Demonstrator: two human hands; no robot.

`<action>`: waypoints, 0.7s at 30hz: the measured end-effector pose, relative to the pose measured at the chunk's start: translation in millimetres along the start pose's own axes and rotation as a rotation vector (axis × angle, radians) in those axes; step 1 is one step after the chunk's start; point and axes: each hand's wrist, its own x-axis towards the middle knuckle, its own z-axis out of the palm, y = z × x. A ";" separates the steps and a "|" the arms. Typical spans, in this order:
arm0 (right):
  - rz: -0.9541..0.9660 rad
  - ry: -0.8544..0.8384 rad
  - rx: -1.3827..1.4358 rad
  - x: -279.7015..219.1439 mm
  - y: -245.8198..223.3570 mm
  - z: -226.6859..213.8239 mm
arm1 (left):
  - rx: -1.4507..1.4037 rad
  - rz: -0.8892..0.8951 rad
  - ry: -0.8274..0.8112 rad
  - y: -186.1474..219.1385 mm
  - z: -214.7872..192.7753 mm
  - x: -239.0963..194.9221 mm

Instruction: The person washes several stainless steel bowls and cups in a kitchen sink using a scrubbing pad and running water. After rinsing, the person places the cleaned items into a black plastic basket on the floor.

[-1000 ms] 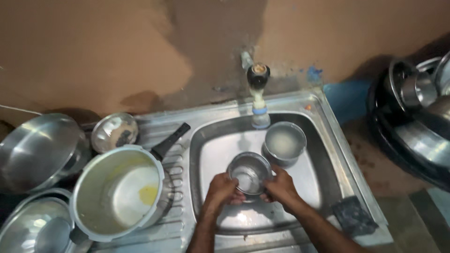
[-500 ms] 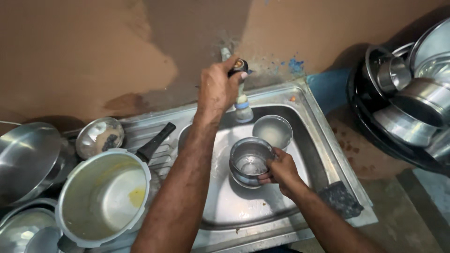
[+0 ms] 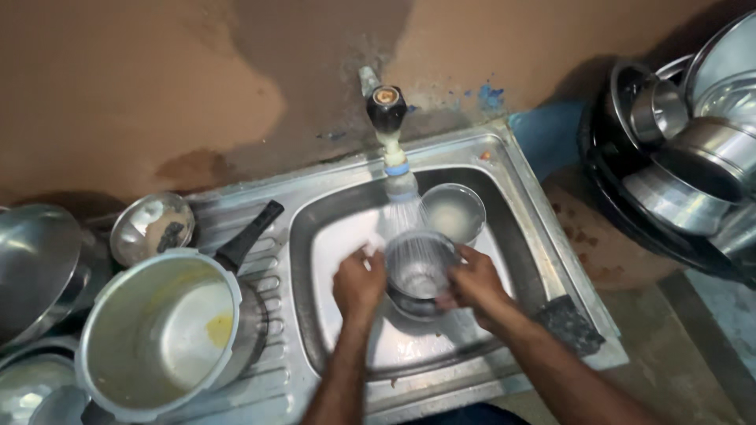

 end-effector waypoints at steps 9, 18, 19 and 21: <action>-0.331 0.059 -0.338 -7.0 -4.4 34.2 | -0.234 -0.198 -0.217 -48.1 24.6 4.2; -0.116 0.022 -0.072 5.9 5.9 22.0 | -0.245 -0.203 -0.177 -18.3 11.4 -5.1; -0.139 0.002 -0.097 7.2 8.2 20.4 | -0.250 -0.229 -0.183 -17.3 11.8 -6.2; -0.122 0.011 -0.148 2.6 20.1 22.3 | -0.212 -0.251 -0.196 -25.1 13.7 -16.8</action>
